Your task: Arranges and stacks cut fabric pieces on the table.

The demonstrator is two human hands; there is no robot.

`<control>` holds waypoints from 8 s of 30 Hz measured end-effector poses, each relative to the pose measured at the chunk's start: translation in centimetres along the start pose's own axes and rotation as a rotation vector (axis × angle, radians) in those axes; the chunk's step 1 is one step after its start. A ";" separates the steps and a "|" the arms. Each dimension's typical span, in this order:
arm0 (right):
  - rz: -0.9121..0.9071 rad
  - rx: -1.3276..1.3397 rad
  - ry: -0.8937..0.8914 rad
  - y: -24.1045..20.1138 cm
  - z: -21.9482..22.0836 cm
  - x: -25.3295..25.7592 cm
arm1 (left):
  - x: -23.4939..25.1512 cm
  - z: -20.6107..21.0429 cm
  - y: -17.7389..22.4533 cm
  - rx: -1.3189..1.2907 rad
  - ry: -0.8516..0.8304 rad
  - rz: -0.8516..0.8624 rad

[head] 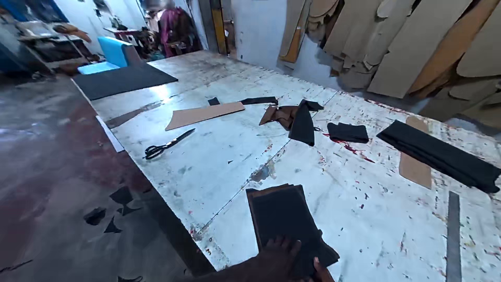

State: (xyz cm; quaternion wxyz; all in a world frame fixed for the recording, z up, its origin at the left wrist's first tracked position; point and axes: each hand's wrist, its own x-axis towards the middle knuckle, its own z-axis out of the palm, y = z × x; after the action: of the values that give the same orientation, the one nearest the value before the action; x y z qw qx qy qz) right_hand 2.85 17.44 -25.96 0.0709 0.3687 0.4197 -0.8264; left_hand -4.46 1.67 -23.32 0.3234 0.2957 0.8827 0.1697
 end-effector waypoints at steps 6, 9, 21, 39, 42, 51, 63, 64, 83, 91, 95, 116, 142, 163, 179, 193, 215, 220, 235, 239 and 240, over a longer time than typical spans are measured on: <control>-0.159 -0.061 -0.017 -2.6 3.0 -1.1 | -1.2 -2.3 1.5 -0.119 0.124 -0.022; -0.313 -0.128 -0.253 -4.4 2.8 -0.9 | -1.1 -5.8 0.2 -0.426 0.191 0.007; -0.247 -0.218 -0.089 0.2 3.1 5.0 | 4.9 -5.5 -12.3 -0.321 0.579 -0.337; -0.065 -0.005 -0.159 0.6 3.1 4.9 | 8.3 -2.0 -10.6 0.096 0.438 -0.074; -0.080 -0.043 -0.138 1.7 1.4 2.9 | 9.7 -4.2 -10.3 0.149 0.484 -0.046; -0.368 -0.425 0.036 4.0 -3.7 -1.5 | 11.5 -4.5 -11.7 0.016 0.589 -0.079; -0.877 -1.458 0.453 3.7 -12.5 0.4 | 7.6 1.1 -5.4 0.030 0.529 -0.040; -0.856 -1.458 0.415 3.2 -12.6 0.2 | 7.6 2.1 -4.5 0.034 0.532 -0.028; -0.736 -1.352 0.507 3.6 -11.5 -1.2 | 9.8 4.3 -2.4 -0.065 0.506 0.101; -0.445 -1.356 0.421 0.5 -12.1 -2.2 | 6.6 3.3 -2.0 0.077 0.613 0.332; -0.413 -1.363 0.433 -0.2 -11.6 -1.8 | 6.7 5.1 -3.6 0.196 0.506 0.412; -0.677 -1.553 -0.049 -3.1 -3.4 1.3 | 8.5 7.1 -5.4 0.214 0.504 0.386; -0.877 -1.392 0.187 -6.6 -7.1 3.9 | 8.6 6.5 -4.9 0.209 0.487 0.379; -0.865 -1.081 0.766 -7.7 -23.2 -0.7 | 4.0 2.8 8.9 0.408 0.006 -0.037; -0.192 -0.993 0.874 -26.0 -47.9 3.1 | 5.1 5.1 8.4 0.383 0.124 -0.077; -0.283 -0.535 0.766 -23.2 -43.9 3.9 | 5.0 2.0 7.4 0.189 0.127 -0.017; -0.424 0.019 0.230 -8.1 -9.5 -2.6 | 0.7 -12.0 2.6 -0.787 0.667 0.054; -0.393 0.049 0.190 -2.8 -1.3 -0.7 | -0.8 -10.5 6.3 -0.142 0.681 0.062; -0.439 0.126 0.172 3.5 0.5 1.3 | 5.1 -2.8 1.5 -0.180 0.262 0.272; -0.431 0.126 0.199 3.6 0.2 2.1 | 9.9 -3.3 -4.0 -0.269 0.398 0.062; -0.430 0.126 0.194 3.6 0.1 2.2 | 10.4 -2.6 -4.8 -0.299 0.346 0.011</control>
State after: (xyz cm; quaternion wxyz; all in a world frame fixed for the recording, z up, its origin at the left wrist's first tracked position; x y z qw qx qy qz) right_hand 2.74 15.48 -29.68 -0.1703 0.3523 0.4411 -0.8077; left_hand -14.55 4.27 -28.62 0.2063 0.2158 0.8884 0.3486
